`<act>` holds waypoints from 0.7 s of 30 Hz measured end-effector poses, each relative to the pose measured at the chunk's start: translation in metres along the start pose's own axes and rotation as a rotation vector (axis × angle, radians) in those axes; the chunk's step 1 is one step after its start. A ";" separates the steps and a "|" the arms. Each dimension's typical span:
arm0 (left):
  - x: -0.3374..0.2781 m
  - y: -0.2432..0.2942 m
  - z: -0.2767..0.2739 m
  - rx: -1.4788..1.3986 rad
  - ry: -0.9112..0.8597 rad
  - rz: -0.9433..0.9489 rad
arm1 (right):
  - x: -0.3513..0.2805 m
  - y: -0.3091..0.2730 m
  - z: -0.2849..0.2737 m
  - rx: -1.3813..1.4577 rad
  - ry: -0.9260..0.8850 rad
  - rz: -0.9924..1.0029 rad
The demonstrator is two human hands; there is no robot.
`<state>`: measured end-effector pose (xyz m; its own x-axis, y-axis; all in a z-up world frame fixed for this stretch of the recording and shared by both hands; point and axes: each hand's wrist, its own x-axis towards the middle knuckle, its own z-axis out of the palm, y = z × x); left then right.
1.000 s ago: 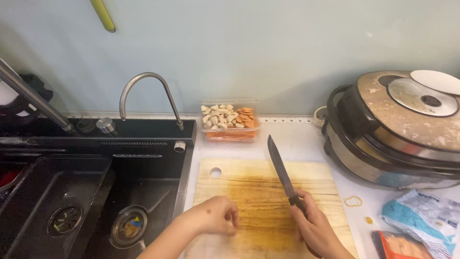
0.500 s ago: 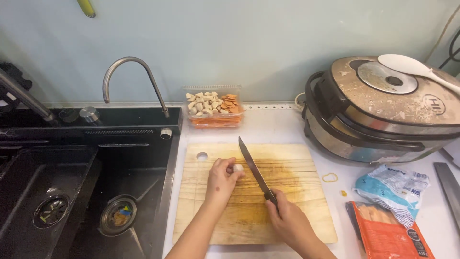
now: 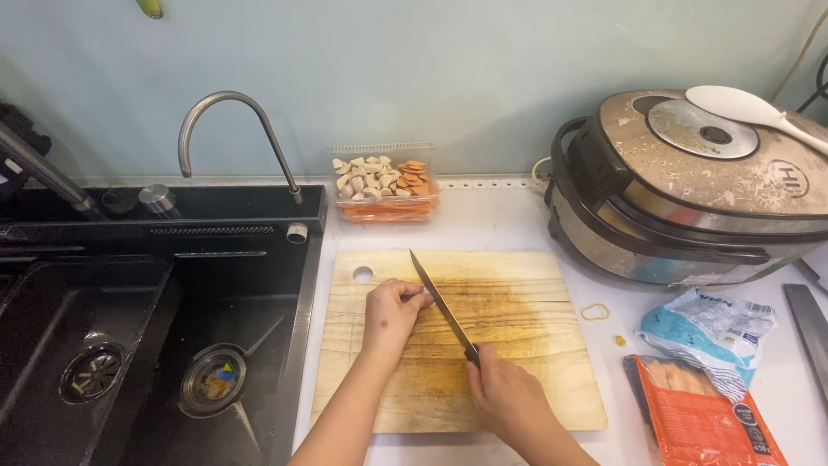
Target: Chopping fish balls and organizing food items on a cutting board in a kitchen.
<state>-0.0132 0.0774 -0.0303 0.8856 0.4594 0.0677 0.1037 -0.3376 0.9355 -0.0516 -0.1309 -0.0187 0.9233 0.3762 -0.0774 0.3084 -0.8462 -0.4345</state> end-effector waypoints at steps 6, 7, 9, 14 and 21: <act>0.003 0.007 -0.001 0.049 -0.018 -0.032 | 0.017 -0.004 0.004 -0.041 -0.100 0.037; 0.004 0.003 -0.002 0.051 -0.015 -0.036 | 0.020 -0.004 0.006 -0.039 -0.104 0.034; 0.007 -0.001 -0.002 0.024 -0.049 -0.054 | 0.028 -0.003 0.008 -0.068 -0.115 0.013; 0.010 -0.006 0.003 0.022 -0.059 -0.072 | 0.028 -0.006 0.001 -0.016 -0.173 0.037; 0.011 -0.022 -0.004 0.076 -0.024 -0.104 | -0.008 -0.018 -0.050 0.012 -0.368 0.221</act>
<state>-0.0074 0.0934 -0.0489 0.8787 0.4759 -0.0378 0.2291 -0.3509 0.9080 -0.0530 -0.1372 0.0349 0.8228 0.2974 -0.4842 0.1073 -0.9181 -0.3816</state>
